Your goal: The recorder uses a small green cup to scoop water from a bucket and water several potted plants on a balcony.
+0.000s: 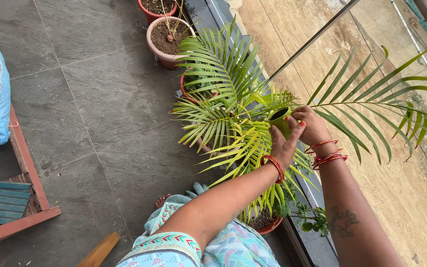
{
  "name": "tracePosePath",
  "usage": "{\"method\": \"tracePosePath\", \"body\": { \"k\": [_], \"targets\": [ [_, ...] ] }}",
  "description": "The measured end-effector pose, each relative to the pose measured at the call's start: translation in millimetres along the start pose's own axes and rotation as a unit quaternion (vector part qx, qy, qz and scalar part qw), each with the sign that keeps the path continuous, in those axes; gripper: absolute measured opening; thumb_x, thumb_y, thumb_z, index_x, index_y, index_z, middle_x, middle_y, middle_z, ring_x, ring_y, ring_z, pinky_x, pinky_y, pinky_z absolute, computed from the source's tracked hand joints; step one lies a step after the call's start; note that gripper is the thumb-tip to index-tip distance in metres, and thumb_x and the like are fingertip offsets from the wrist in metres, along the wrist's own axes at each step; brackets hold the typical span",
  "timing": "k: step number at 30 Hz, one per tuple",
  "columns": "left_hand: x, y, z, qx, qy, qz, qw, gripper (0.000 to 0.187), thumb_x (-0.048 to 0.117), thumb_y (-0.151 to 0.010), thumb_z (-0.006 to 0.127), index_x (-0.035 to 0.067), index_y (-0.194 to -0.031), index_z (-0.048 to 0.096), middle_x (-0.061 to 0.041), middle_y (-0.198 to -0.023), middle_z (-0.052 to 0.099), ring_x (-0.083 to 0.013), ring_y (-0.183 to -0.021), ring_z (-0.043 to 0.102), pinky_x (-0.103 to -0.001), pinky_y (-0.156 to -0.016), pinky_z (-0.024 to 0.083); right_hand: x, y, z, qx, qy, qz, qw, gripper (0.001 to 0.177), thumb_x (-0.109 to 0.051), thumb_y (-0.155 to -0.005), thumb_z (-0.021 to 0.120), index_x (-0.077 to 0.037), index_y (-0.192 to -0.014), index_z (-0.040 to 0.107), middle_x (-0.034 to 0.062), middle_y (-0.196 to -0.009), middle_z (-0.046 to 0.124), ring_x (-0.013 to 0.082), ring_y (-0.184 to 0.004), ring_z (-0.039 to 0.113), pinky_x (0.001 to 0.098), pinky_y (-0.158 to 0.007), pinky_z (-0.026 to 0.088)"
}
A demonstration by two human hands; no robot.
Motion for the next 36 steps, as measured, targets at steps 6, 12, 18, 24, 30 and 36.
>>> {"method": "tracePosePath", "body": {
  "k": [6,12,18,24,30,36],
  "targets": [
    [11,-21,-4,0.011,0.039,0.06,0.997,0.152,0.09,-0.069,0.058,-0.016,-0.155,-0.008,-0.037,-0.164,0.004,-0.0389,-0.155,0.018,-0.039,-0.124,0.022,-34,-6,-14,0.061,0.001,-0.025,0.998,0.029,-0.031,-0.097,0.065,-0.006,-0.087,0.077,0.0084,-0.108,0.072,0.0268,-0.106,0.065,0.0406,-0.079,0.056],
    [45,2,-14,0.017,0.083,0.084,0.993,0.149,0.088,-0.063,0.06,-0.012,-0.155,-0.001,-0.036,-0.157,0.021,-0.0391,-0.147,0.033,-0.039,-0.117,0.033,-51,-10,-14,0.083,-0.034,-0.031,0.996,0.029,-0.031,-0.097,0.065,-0.007,-0.086,0.077,0.0097,-0.113,0.071,0.0267,-0.1,0.066,0.0421,-0.079,0.055],
    [7,-17,-13,0.021,0.012,0.033,0.999,0.148,0.087,-0.073,0.061,-0.013,-0.157,-0.01,-0.036,-0.165,-0.002,-0.0397,-0.156,0.01,-0.041,-0.125,0.018,-49,-2,-8,0.056,-0.046,0.009,0.997,0.03,-0.033,-0.096,0.066,-0.006,-0.086,0.077,0.0125,-0.113,0.069,0.0285,-0.097,0.066,0.0426,-0.08,0.055],
    [7,4,-8,-0.007,-0.03,0.008,1.0,0.152,0.093,-0.065,0.056,-0.015,-0.156,-0.003,-0.036,-0.165,0.0,-0.0411,-0.157,0.007,-0.042,-0.125,0.014,-41,27,-8,0.048,-0.041,0.04,0.997,0.031,-0.032,-0.095,0.065,-0.005,-0.086,0.077,0.0137,-0.115,0.068,0.0313,-0.094,0.067,0.0436,-0.081,0.054],
    [-8,38,-3,-0.053,-0.071,-0.051,0.995,0.153,0.096,-0.067,0.051,-0.014,-0.155,-0.009,-0.034,-0.166,-0.008,-0.0394,-0.158,-0.003,-0.043,-0.126,0.008,-42,67,-11,0.015,-0.034,0.105,0.994,0.032,-0.035,-0.094,0.066,-0.006,-0.086,0.078,0.0151,-0.114,0.068,0.0331,-0.094,0.067,0.0449,-0.084,0.054],
    [-47,65,2,-0.025,-0.148,-0.12,0.981,0.148,0.094,-0.068,0.051,-0.011,-0.158,-0.003,-0.032,-0.168,-0.003,-0.0424,-0.157,0.001,-0.05,-0.126,0.008,-47,120,12,-0.039,-0.03,0.164,0.985,0.032,-0.036,-0.096,0.062,-0.009,-0.095,0.077,0.0104,-0.113,0.069,0.0307,-0.099,0.066,0.0432,-0.084,0.053]
  ]
}}
Point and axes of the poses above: each hand's wrist, its own y-axis away from the middle knuckle, its own z-axis out of the palm, x = y × z, the point moved 1 cm from there along -y, towards the middle knuckle
